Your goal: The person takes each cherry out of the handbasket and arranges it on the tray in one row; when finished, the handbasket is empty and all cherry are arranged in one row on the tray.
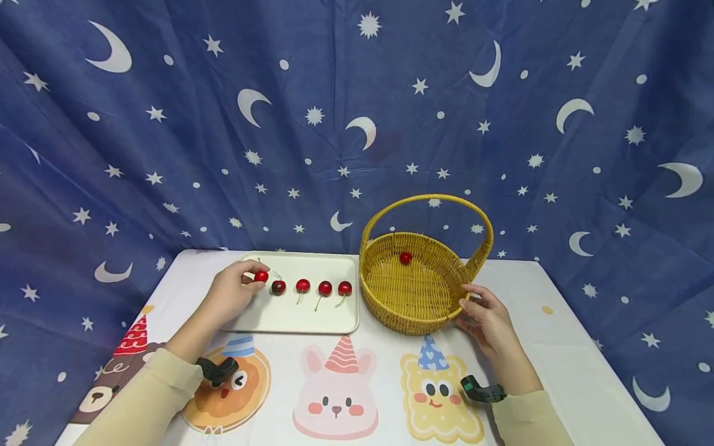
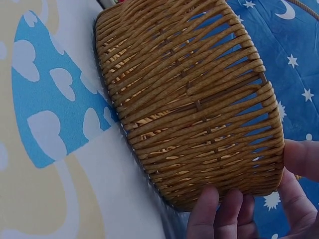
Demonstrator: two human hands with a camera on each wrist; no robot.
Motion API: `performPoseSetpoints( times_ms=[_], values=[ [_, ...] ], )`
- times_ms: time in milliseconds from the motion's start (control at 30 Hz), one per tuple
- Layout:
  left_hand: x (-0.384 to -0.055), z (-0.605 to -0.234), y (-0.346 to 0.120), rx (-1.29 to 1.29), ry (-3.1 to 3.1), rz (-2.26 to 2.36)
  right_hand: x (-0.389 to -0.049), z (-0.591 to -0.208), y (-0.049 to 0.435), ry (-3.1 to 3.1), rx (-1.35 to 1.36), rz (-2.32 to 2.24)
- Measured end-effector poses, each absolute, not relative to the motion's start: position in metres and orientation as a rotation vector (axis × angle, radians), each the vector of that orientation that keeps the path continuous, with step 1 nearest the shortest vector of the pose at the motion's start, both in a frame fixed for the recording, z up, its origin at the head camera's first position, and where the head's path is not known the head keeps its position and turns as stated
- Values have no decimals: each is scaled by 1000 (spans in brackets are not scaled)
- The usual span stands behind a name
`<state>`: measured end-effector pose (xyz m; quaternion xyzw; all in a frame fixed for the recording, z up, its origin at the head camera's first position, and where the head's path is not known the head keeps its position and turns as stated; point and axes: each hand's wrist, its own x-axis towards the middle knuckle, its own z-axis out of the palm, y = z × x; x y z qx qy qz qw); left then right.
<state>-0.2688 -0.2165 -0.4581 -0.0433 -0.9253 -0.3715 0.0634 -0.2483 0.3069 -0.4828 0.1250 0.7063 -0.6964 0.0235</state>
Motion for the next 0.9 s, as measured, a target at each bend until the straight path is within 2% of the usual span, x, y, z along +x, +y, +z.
performPoseSetpoints(
  times_ms=[367, 900],
  values=[
    [-286, -486, -228, -164, -2948, -841, -249, -481, 306, 2206, 388, -2138],
    [-290, -489, -222, -167, -2979, -739, -249, -484, 307, 2169, 388, -2166]
  ],
)
